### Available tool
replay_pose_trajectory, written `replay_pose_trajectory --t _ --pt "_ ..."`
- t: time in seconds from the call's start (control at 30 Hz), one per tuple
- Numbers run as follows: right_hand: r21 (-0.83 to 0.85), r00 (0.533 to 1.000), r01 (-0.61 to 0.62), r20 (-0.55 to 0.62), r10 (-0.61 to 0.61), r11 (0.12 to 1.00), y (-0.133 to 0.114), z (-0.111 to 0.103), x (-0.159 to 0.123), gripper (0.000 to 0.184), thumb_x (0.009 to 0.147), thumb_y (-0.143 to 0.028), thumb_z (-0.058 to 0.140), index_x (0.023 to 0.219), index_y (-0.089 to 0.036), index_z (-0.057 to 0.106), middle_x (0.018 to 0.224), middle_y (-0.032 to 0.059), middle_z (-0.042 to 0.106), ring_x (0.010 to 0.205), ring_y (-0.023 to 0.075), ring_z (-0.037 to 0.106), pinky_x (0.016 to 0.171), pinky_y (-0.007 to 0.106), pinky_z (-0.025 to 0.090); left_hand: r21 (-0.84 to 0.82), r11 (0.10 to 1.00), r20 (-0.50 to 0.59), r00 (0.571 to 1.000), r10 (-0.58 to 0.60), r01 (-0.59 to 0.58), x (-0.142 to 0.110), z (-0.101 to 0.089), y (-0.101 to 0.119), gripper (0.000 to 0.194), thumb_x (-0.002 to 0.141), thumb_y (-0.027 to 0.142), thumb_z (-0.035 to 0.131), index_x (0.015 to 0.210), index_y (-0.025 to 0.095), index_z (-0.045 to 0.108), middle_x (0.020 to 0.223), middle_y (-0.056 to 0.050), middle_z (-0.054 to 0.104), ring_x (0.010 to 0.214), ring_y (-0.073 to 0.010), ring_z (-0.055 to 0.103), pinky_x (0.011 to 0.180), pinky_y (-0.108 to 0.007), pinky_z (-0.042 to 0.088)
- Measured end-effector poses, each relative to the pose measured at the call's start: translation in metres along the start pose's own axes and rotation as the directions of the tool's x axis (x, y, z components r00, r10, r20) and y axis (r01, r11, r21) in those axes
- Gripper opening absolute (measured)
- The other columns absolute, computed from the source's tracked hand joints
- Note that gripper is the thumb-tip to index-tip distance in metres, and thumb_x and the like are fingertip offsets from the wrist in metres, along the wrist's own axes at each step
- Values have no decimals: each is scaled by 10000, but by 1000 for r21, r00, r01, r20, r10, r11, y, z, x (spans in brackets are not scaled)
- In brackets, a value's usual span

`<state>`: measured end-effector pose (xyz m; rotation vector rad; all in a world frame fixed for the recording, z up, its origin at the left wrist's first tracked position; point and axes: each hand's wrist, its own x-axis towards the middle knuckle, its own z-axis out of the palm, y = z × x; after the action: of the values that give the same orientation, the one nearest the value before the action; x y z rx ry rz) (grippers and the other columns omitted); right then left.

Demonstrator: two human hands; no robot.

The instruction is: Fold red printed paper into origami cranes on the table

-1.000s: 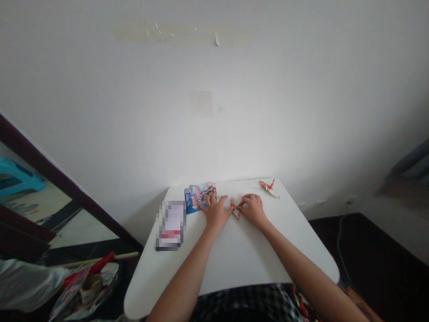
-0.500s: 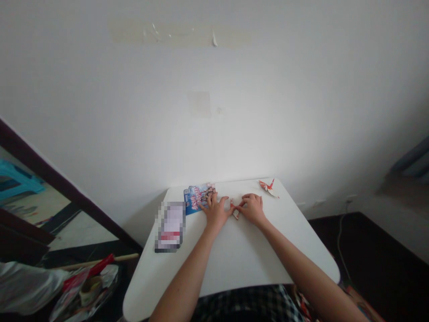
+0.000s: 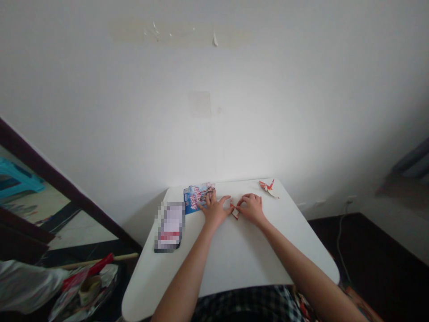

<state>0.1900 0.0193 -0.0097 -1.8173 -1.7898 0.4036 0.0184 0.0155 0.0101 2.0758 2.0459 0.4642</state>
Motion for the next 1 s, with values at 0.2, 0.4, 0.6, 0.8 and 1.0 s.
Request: replay_pose_trajectory --t 0.2,0.4,0.6,0.8,1.0 --pt "0 1000 -11 9 11 1000 -1 0 1 85 800 -337 762 872 -293 772 1217 55 623 1301 304 447 1185 576 134 5 1000 27 999 23 -23 2 3 -2 535 843 637 630 1367 542 578 1710 7 229 1562 -430 141 1141 -792 155" --pt "-12 1000 0 -10 0 1000 -3 -1 -4 86 824 -354 748 868 -282 765 1234 56 617 1306 311 440 1193 566 135 45 999 59 998 20 -23 4 7 -3 675 886 667 537 1522 507 380 1730 -57 140 1568 -439 100 1105 -837 111" --pt "-56 997 74 -31 -76 996 -4 -5 -12 114 860 -356 732 928 -268 759 1241 70 612 1252 294 457 1151 499 232 90 993 -11 997 78 -77 -3 11 -7 637 953 621 444 1551 410 386 1707 -110 221 1568 -384 162 1151 -794 85" --pt "-84 995 94 -35 -97 992 -3 -6 -13 130 867 -357 727 951 -261 756 1245 75 609 1244 291 463 1124 487 268 109 990 -7 996 91 -89 -5 12 -12 673 919 635 515 1538 386 422 1699 -103 248 1552 -393 201 1166 -777 135" --pt "-78 994 92 -49 -96 993 0 -3 -10 150 906 -369 668 938 -259 765 1225 69 628 1232 275 476 1124 474 278 119 991 -36 997 68 -63 -4 14 -11 674 902 633 540 1518 370 460 1679 -97 301 1535 -390 238 1181 -755 155"
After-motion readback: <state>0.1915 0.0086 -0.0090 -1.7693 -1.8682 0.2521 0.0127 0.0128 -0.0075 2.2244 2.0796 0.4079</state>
